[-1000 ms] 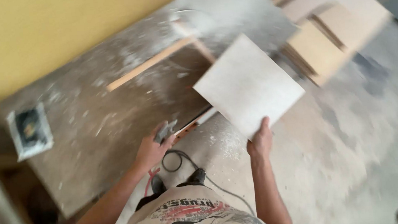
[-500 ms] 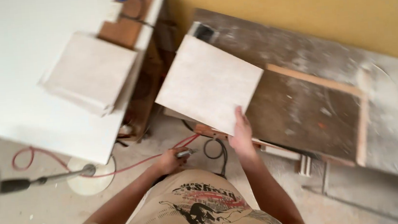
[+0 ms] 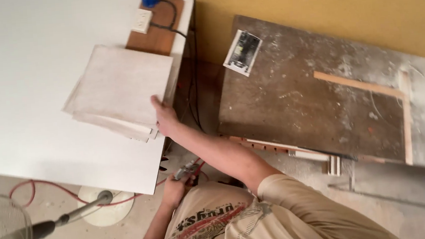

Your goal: The person uses a pneumatic sanding tool to smooth the edges and surfaces of rectangular wooden boards. They flip the boards to work on different sides and use a compressed air nozzle to blow away dust from the workbench and the wood.

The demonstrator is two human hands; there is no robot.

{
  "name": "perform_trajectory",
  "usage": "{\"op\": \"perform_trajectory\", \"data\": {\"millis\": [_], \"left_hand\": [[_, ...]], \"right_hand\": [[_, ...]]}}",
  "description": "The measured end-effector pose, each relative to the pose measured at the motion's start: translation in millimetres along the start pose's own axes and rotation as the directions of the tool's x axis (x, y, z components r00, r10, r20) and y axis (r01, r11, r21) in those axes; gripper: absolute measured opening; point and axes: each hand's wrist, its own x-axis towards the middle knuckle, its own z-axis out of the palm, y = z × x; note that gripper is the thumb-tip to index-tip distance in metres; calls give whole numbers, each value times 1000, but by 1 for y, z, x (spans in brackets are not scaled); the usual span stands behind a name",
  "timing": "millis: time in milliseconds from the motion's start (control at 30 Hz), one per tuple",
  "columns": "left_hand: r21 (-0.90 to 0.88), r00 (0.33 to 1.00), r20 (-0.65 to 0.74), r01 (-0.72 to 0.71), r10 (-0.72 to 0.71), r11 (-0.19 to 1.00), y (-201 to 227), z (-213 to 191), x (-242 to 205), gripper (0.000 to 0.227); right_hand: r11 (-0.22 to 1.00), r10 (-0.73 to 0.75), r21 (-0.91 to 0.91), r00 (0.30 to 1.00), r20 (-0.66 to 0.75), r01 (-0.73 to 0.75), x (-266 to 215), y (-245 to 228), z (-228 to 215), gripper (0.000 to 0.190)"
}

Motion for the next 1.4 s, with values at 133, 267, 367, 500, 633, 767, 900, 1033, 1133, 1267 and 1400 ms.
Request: {"op": "perform_trajectory", "data": {"millis": [133,267,367,500,633,767,900,1033,1133,1267,1400], "left_hand": [[-186,999,48,9,0,983,92,-19,-51,16],[-375,990,106,-43,88,926,132,-9,-48,18],[-470,989,126,-10,78,883,197,11,-84,48],[-478,989,133,3,70,879,240,64,-73,69],[-44,968,225,-104,111,994,298,126,-126,81],[478,888,460,-254,7,841,298,177,-126,107],[274,758,650,-297,52,915,261,207,-70,92],[343,645,763,-342,-48,875,284,215,-44,81],[491,516,827,-468,-224,735,349,201,-1,82],[574,709,633,-700,311,425,422,204,112,69],[761,695,525,-642,491,96,414,247,249,83]], "right_hand": [[973,39,-230,991,126,-9,66,18,-32,75],[722,82,-665,930,359,193,2,-56,-66,59],[614,-76,-693,902,425,378,-41,-72,-121,51],[459,-134,-767,889,439,448,-166,-110,-173,77],[514,-203,-805,954,220,295,-175,-88,-215,101],[581,-610,-681,793,-1,446,-174,-61,-262,89],[478,-796,-713,596,-106,512,-173,-48,-278,89],[474,-751,-826,630,-198,305,-124,-20,-309,68],[597,-703,-755,630,-331,270,-119,-32,-308,48],[687,-568,-710,727,-387,159,-125,-60,-289,36],[559,-408,-829,879,-246,28,-118,-79,-244,48]]}}
